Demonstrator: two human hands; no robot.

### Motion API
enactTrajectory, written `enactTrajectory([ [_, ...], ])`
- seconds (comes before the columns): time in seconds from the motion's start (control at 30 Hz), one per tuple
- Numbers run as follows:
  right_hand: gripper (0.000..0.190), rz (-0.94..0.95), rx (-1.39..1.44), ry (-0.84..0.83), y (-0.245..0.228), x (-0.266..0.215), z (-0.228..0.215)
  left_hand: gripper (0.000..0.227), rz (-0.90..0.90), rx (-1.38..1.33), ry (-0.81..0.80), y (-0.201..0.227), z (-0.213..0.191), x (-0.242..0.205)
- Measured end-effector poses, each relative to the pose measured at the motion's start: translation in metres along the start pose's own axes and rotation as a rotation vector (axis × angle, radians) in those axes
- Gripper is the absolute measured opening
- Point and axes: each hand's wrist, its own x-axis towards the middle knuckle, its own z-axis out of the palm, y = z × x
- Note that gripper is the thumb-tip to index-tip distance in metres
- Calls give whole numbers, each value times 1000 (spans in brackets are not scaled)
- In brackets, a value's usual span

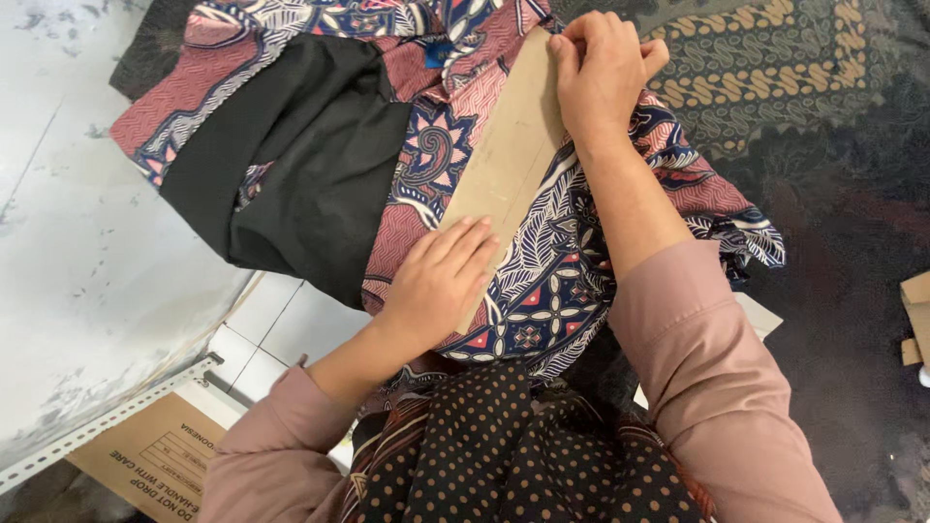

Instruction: The person lays a patterned shirt flat on a table, smooths the fabric, and uses a rectangular cardboard template and a measuring tape to measure the shirt's dimensions. The person repeatedly positions the template and tape along the shirt's body and sleeve areas.

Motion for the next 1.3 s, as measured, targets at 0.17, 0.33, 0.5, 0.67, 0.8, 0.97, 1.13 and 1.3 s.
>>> enactTrajectory([
  [0.17, 12, -31, -23, 13, 0, -2, 2, 42, -33, 57, 58, 7, 13, -9],
  [0.33, 11, -42, -32, 2, 2, -3, 2, 41, -76, 1, 91, 8, 16, -11],
  [0.5, 12, -66, -49, 7, 5, -3, 4, 40, -249, -269, 130, -2, 8, -23],
  [0.67, 11, -71, -33, 8, 4, -3, 3, 35, -270, -158, 230, -1, -4, -48],
  [0.8, 11, -64, -36, 9, 2, -3, 1, 39, -334, -125, 273, 6, -5, -61],
  [0.97, 15, -48, -36, 8, 3, -3, 3, 50, -500, -184, 268, 8, 1, -69],
  [1.13, 16, 16, 23, -9, 4, -4, 4, 50, -620, -311, 300, 7, 3, -74],
  [1.3, 11, 145, 239, -26, -2, -1, -12, 41, -587, -337, 336, 7, -3, -74],
])
